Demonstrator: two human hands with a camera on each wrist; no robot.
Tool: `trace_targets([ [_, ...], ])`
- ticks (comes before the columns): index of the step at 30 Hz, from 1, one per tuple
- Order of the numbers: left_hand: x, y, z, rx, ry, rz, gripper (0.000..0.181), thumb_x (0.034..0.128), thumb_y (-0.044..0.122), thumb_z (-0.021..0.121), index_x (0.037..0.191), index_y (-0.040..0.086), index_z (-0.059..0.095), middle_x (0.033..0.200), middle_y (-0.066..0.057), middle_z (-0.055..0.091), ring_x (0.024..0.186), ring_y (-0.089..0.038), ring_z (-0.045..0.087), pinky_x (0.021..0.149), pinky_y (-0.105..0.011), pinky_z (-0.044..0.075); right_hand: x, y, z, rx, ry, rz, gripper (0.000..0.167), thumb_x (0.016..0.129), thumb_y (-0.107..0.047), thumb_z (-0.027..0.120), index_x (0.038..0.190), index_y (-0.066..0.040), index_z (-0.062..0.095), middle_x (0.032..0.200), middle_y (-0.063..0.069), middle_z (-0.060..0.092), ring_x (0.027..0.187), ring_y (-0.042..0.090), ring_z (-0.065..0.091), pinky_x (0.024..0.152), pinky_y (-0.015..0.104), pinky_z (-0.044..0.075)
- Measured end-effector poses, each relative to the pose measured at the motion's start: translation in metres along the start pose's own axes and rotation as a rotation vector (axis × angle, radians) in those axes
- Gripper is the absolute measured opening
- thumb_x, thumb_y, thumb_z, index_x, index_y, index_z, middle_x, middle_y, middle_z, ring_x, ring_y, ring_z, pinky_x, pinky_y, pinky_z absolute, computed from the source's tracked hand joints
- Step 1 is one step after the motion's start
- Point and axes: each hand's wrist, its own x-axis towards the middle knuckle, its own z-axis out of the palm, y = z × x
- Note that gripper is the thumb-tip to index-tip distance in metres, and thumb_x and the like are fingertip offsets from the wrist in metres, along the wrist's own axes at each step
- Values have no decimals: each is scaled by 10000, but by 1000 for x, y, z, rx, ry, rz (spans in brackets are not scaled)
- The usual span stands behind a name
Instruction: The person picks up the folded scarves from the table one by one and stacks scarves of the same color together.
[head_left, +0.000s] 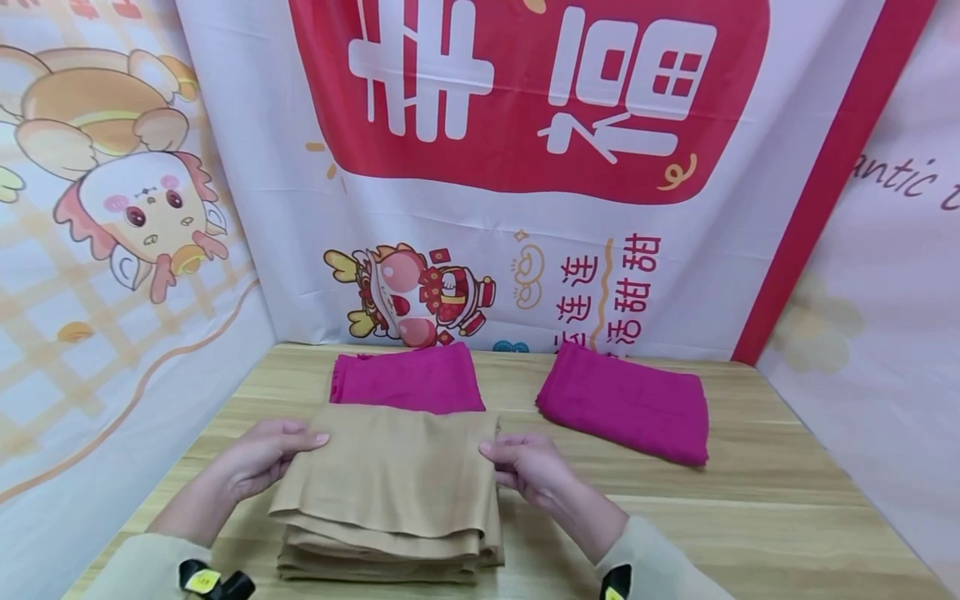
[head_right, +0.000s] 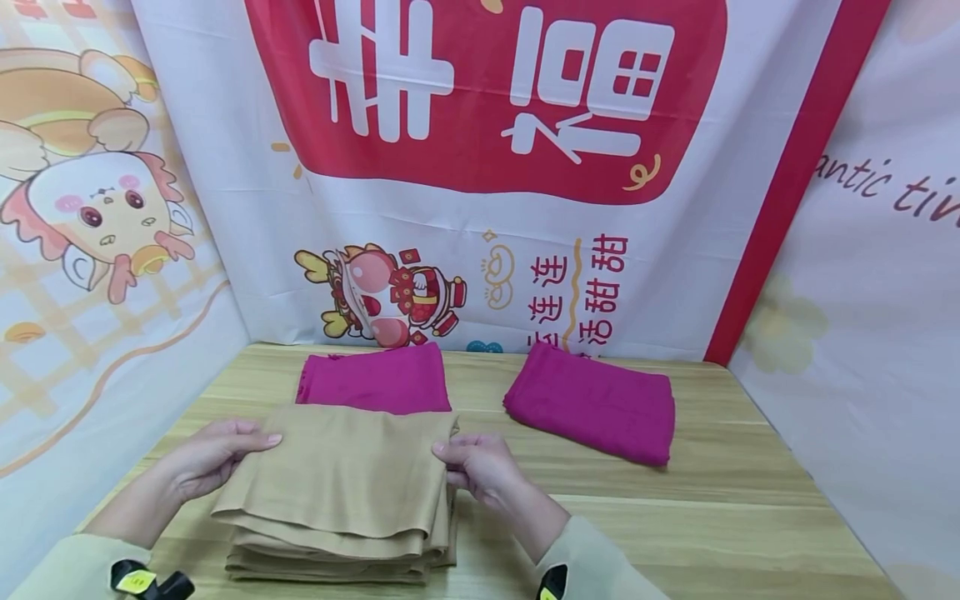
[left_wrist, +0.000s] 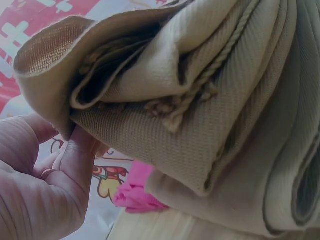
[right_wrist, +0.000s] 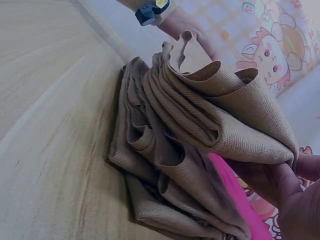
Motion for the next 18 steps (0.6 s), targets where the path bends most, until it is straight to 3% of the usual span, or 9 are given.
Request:
trace_targets([
  [3,0,-3,-1,-1,2,-15,101,953,78,602,997,15,668,920,-104,720,827,-223,709,755,-375,576,0,3,0,-12,8,10,193,910,-15,656,1035,131,632,817,45,666,703,75,648,632,198,557],
  [10,3,-10,-4,12,4,-26,102,952,90,608,986,24,678,913,-96,720,824,-212,709,757,-365,575,1,8,-1,-29,10,19,96,910,-16,656,949,72,660,779,12,659,681,55,638,610,178,546],
  [18,5,-16,-4,18,49,-37,96,924,82,647,1000,27,668,911,-73,720,816,-199,707,764,-364,574,5,17,-3,-27,-6,-1,100,908,0,648,963,83,653,823,52,685,742,109,673,675,224,567],
])
